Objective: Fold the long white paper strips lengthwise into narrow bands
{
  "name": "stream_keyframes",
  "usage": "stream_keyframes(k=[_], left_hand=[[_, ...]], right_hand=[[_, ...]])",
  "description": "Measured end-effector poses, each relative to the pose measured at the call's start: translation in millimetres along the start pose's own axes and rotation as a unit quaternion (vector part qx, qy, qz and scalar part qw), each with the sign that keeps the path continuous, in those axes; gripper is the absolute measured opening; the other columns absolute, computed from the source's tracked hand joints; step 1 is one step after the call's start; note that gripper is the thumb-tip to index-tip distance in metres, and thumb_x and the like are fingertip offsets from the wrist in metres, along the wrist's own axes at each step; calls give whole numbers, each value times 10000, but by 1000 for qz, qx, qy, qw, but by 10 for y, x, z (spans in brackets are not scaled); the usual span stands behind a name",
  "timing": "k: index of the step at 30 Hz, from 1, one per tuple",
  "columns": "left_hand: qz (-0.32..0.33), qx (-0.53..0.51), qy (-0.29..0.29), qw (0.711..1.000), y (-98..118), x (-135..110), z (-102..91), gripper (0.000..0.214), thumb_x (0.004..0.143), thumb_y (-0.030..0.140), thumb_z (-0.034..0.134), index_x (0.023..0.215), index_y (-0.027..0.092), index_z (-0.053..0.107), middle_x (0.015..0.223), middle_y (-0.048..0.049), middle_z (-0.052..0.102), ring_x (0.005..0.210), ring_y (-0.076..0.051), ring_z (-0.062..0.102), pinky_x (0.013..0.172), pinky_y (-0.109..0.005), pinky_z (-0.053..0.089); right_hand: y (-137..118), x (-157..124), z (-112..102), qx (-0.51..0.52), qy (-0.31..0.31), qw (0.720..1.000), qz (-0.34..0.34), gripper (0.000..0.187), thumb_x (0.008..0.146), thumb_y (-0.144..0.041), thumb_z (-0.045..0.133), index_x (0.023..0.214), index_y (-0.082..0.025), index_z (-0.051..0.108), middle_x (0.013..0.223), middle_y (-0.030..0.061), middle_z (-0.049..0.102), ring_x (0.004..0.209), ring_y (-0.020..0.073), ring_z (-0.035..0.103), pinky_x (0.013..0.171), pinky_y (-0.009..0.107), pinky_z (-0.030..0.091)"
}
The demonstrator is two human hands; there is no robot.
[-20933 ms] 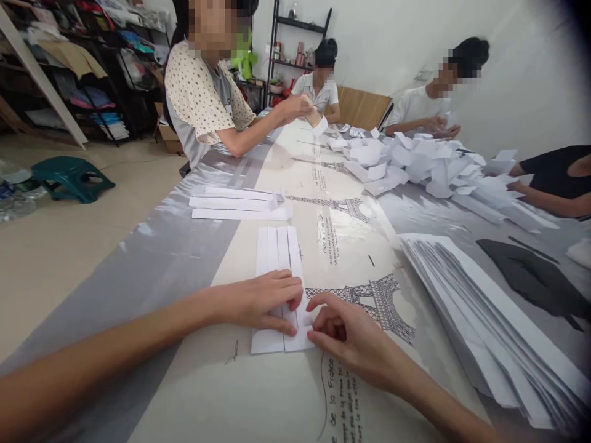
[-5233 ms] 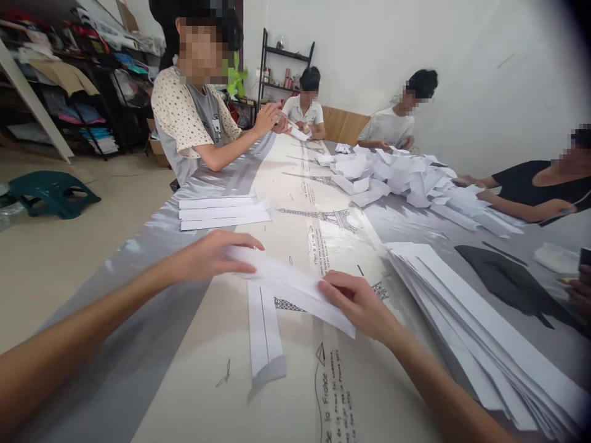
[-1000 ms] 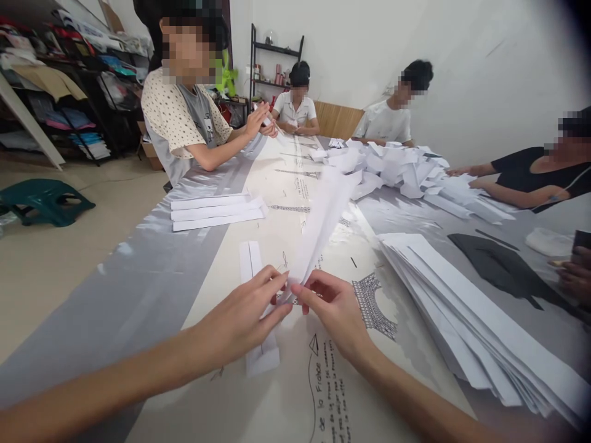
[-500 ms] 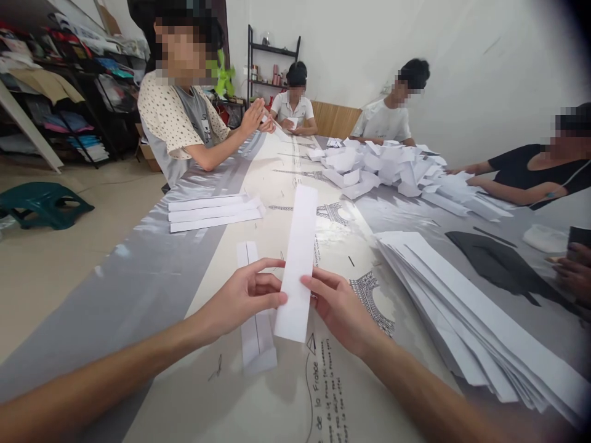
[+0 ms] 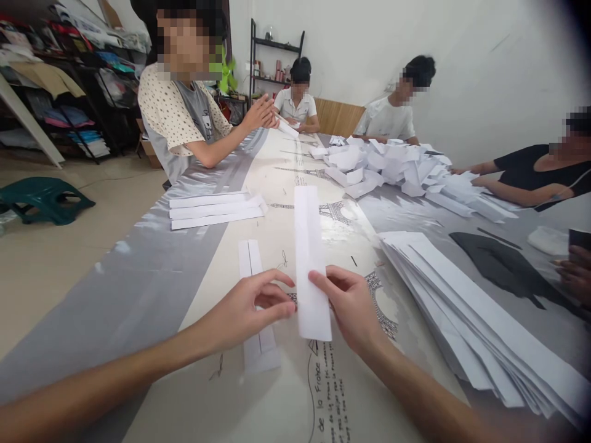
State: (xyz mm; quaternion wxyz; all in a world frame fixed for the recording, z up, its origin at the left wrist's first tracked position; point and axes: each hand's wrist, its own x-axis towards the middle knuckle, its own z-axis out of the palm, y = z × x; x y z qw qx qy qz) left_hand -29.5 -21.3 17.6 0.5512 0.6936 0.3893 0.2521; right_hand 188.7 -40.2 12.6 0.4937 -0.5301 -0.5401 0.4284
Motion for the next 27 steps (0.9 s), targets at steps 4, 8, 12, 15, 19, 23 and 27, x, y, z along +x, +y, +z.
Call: stream_keyframes(k=[4,8,12,15,19,23,27], left_hand=[[127,243,141,951,-1,12,-136,211,1023,374,508,1160,244,602,1038,-48,726,917,-225,686,799,-366,536],[251,380,155,877,-3,-32,-70,273,1060,267,409,1259,212,587,1185,-103,685,1028,-237,672,838,-364,551],[235,500,93,828,-148,-62,101,385,1067,308,418,1405,163,532,1390,-169,613,1288,-354,576,1003,-500,518],[213,530,77,817,-298,-25,100,416,1077,337,400,1395,109,544,1430,-214,578,1363,-393,513,1081,-562,455],[190,533,48,823,-372,51,-23,415,1098,365,349,1375,132,552,1470,-188,544,1395,-363,482,1111,-556,435],[191,496,48,846,-421,118,-150,399,1086,446,380,1280,164,585,1492,-177,499,1406,-325,464,1129,-514,436],[197,458,16,867,-486,158,-263,343,1101,387,348,1330,213,534,1583,-129,405,1471,-281,383,1166,-475,409]], right_hand=[[-30,42,-173,-390,65,886,-244,316,981,-251,516,670,-220,562,679,31,534,600,168,467,525,316,339],[55,-47,-81,-619,-23,747,-242,288,895,7,465,725,-196,578,733,76,575,633,194,503,485,304,290],[148,-210,184,-651,-86,716,-236,257,844,48,535,751,-183,599,775,93,596,677,217,563,552,323,420],[119,-300,268,-593,-121,763,-227,130,967,-220,593,859,-158,630,859,112,604,727,241,599,602,362,498],[11,-289,165,-484,-218,829,-177,245,1023,-356,538,1029,-132,636,955,97,601,738,214,611,634,372,545],[-49,-135,-58,-427,-276,844,-170,272,1014,-332,577,1229,-173,629,1084,87,617,801,193,628,683,356,574],[-69,-37,-227,-384,-360,814,-245,545,892,-486,744,1361,-242,611,1395,105,568,1117,258,640,887,406,585]])
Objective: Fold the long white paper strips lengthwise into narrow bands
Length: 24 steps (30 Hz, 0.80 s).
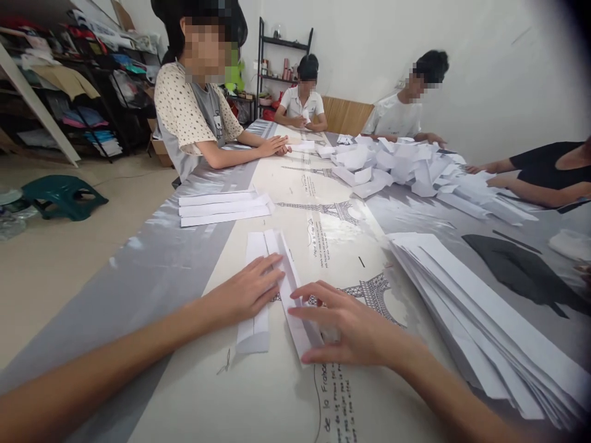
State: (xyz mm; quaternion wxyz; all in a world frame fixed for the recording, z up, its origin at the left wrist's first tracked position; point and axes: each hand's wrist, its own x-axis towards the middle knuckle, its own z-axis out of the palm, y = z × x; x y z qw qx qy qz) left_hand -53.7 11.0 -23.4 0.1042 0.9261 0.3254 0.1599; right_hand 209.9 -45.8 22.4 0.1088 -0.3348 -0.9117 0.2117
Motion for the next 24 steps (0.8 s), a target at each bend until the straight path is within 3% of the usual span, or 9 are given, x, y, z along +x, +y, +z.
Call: stream_keyframes(k=[3,8,12,15,17,20,24], left_hand=[[-3,-13,-10,1000,-24,2,-30,343,1111,357,304,1324,206,526,1578,-120,423,1501,-266,339,1202,-471,365],[-49,-12,3,999,20,9,-57,438,1087,442,380,1445,192,409,1604,-134,384,1496,-269,346,1208,-457,357],[-47,0,9,999,15,0,-41,540,1092,390,356,1585,229,204,1657,-114,294,1526,-256,287,1227,-450,320],[-52,3,20,998,-12,-6,-22,610,1087,405,372,1615,224,125,1683,-126,217,1525,-264,290,1213,-435,341],[-36,19,11,999,-35,-7,-6,553,1095,402,350,1604,245,202,1695,-100,190,1531,-271,275,1218,-444,327],[-18,44,-14,999,-57,-7,10,481,1107,395,301,1543,203,363,1667,-96,282,1546,-270,229,1246,-451,269],[-14,48,-42,998,-48,-8,-9,569,1102,477,287,1546,128,359,1665,-131,278,1555,-265,202,1255,-427,241]], right_hand=[[4,-37,28,34,-31,999,-27,653,870,-570,733,1407,-227,590,1501,110,530,1228,271,624,988,409,566],[-17,-11,245,52,-24,995,-83,725,896,-485,741,1495,-161,490,1576,126,461,1404,241,497,1156,360,448],[-70,54,346,-16,61,988,-142,439,1013,-385,613,1344,-97,605,1424,165,593,1316,230,563,1069,328,522],[-144,90,342,-80,84,978,-173,257,1045,-253,544,1200,-89,666,1226,148,681,1183,226,627,981,317,565],[-185,101,332,-109,81,974,-182,206,1035,-187,526,1133,-92,681,1100,127,704,1063,212,662,912,313,588],[-210,96,330,-141,80,967,-195,178,1029,-150,520,1072,-102,686,965,92,717,932,191,676,814,305,607],[-196,64,343,-159,130,951,-232,165,1030,-122,529,1107,-94,672,967,75,756,946,178,705,813,285,614]])
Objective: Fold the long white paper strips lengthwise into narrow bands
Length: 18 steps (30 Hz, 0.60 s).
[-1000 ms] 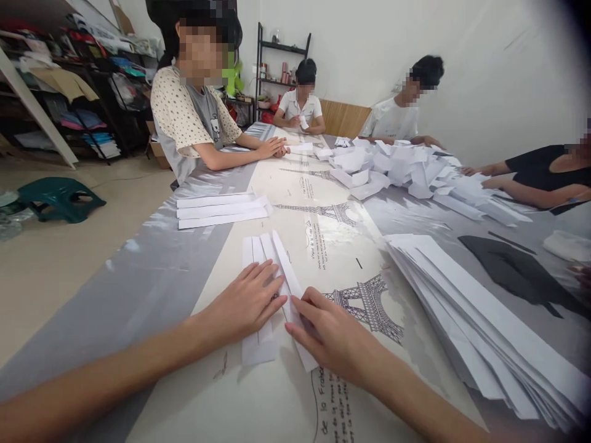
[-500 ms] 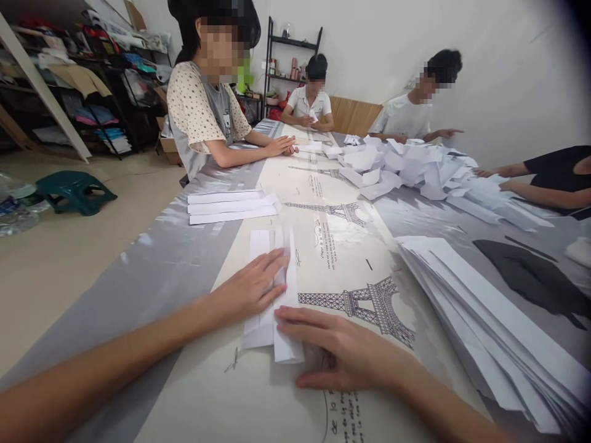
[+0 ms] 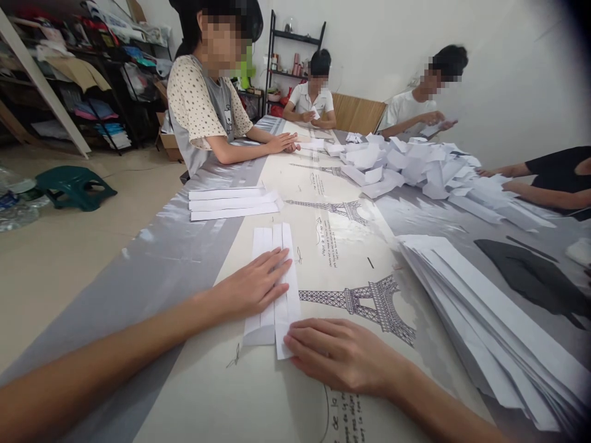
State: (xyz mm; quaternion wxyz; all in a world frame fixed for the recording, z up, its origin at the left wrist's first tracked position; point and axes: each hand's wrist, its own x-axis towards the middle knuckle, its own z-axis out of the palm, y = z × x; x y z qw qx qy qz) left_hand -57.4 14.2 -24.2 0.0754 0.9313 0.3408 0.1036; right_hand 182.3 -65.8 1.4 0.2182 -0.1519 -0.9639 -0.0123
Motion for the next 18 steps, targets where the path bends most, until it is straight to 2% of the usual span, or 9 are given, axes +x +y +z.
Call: stream_keyframes(k=[4,8,10,13,15,18], left_hand=[[11,18,-25,999,1,-10,-13,761,1055,631,310,1569,69,307,1664,-178,250,1562,-291,170,1260,-428,207],[11,13,-9,1000,-18,-20,18,763,1048,646,317,1575,95,301,1666,-159,255,1560,-280,181,1262,-410,197],[9,10,-5,1000,-24,-25,22,752,1049,641,325,1576,105,305,1666,-150,259,1559,-278,183,1264,-411,195],[19,-3,-15,1000,-21,-27,-6,744,1050,630,340,1567,95,332,1658,-153,279,1557,-285,194,1268,-420,191],[44,-24,-20,999,-12,-25,-34,713,1049,611,379,1572,128,340,1653,-131,298,1551,-278,219,1270,-421,196],[99,-56,-21,993,2,-14,-66,664,1046,554,458,1602,234,288,1660,-75,293,1543,-253,252,1276,-432,199]], right_hand=[[1,-23,4,-10,49,998,-32,161,1007,-73,539,1085,-54,678,963,87,785,927,180,740,804,281,626],[4,-22,28,-5,58,997,-40,130,988,-85,586,1061,-53,689,954,82,797,941,186,756,767,281,637],[13,-21,52,23,69,997,-33,148,1000,-180,616,1072,-75,690,926,69,801,944,185,763,736,275,640],[67,-32,69,113,105,988,29,228,1022,-321,593,1095,-133,699,904,48,802,881,161,770,722,268,644],[145,-54,50,143,126,975,110,202,1027,-270,570,1142,-165,699,981,56,800,901,153,763,772,284,647],[303,-103,-9,119,117,967,194,297,1021,-162,543,1294,-201,653,1188,81,756,1108,181,712,932,363,622]])
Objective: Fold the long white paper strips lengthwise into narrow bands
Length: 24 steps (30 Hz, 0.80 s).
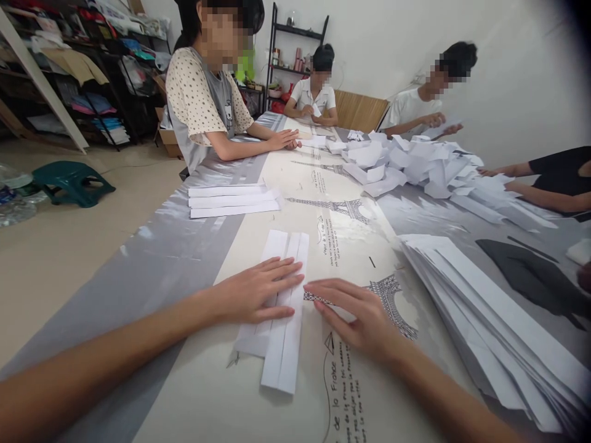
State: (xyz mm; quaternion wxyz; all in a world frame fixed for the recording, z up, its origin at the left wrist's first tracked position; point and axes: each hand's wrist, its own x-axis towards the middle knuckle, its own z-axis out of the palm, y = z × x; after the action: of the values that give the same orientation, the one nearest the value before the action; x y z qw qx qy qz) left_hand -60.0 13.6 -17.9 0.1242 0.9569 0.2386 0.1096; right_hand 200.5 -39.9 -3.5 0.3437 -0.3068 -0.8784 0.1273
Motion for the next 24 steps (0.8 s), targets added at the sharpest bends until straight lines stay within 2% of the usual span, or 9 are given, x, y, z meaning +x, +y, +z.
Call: stream_keyframes(k=[3,6,9,12,15,17,19,22,24], left_hand=[[38,-24,8,999,8,12,-15,634,1039,507,505,1596,292,291,1666,-56,284,1538,-250,267,1276,-456,212],[26,-29,8,999,16,13,-26,611,1042,521,485,1567,246,337,1665,-98,285,1541,-263,258,1266,-460,244],[-19,-47,13,999,33,3,-34,585,1077,478,402,1571,196,267,1675,-122,252,1546,-241,246,1251,-426,291],[-51,-76,30,995,56,-4,-38,488,1102,363,320,1559,218,228,1671,-105,262,1522,-211,308,1217,-400,356],[-62,-79,43,994,74,-5,-30,470,1096,326,313,1544,211,235,1644,-125,309,1496,-222,361,1195,-401,386],[-76,-79,47,993,75,-6,-16,468,1090,324,318,1535,202,241,1623,-137,345,1470,-232,405,1179,-397,405],[-95,-82,54,991,69,-12,2,459,1086,312,297,1533,221,239,1609,-124,378,1428,-241,466,1150,-400,436],[-140,-87,67,984,55,-27,34,467,1084,289,243,1549,271,212,1598,-92,415,1352,-256,551,1075,-405,499],[-172,-90,71,978,49,-37,55,481,1082,287,226,1562,288,194,1590,-84,430,1318,-266,580,1031,-403,526]], right_hand=[[114,25,-66,-47,-78,996,-6,435,1045,-144,470,1466,-239,522,1419,76,635,1354,209,560,1103,461,523],[152,39,-74,-91,-153,984,3,541,1069,-172,426,1591,-259,318,1584,65,460,1465,222,424,1185,512,424],[143,36,-81,-124,-172,977,32,575,1074,-161,397,1617,-251,230,1578,85,465,1392,217,514,1155,497,459],[126,12,-116,-178,-165,970,25,494,1059,-121,392,1543,-218,391,1457,113,578,1322,257,567,1076,505,517],[115,-14,-156,-230,-151,961,25,312,1056,-209,474,1341,-169,593,1221,135,671,1180,303,626,948,498,570],[117,-18,-175,-247,-147,957,28,305,1044,-297,538,1302,-155,618,1038,113,681,971,272,655,860,473,579],[132,-14,-193,-240,-157,958,23,302,1038,-319,559,1291,-175,637,913,72,650,810,224,617,778,423,570],[186,-10,-245,-195,-176,964,28,206,1037,-296,550,1110,-220,727,875,56,608,781,201,585,698,352,544],[243,-20,-301,-176,-159,971,42,203,1021,-308,572,994,-223,754,1014,90,629,891,223,618,736,365,554]])
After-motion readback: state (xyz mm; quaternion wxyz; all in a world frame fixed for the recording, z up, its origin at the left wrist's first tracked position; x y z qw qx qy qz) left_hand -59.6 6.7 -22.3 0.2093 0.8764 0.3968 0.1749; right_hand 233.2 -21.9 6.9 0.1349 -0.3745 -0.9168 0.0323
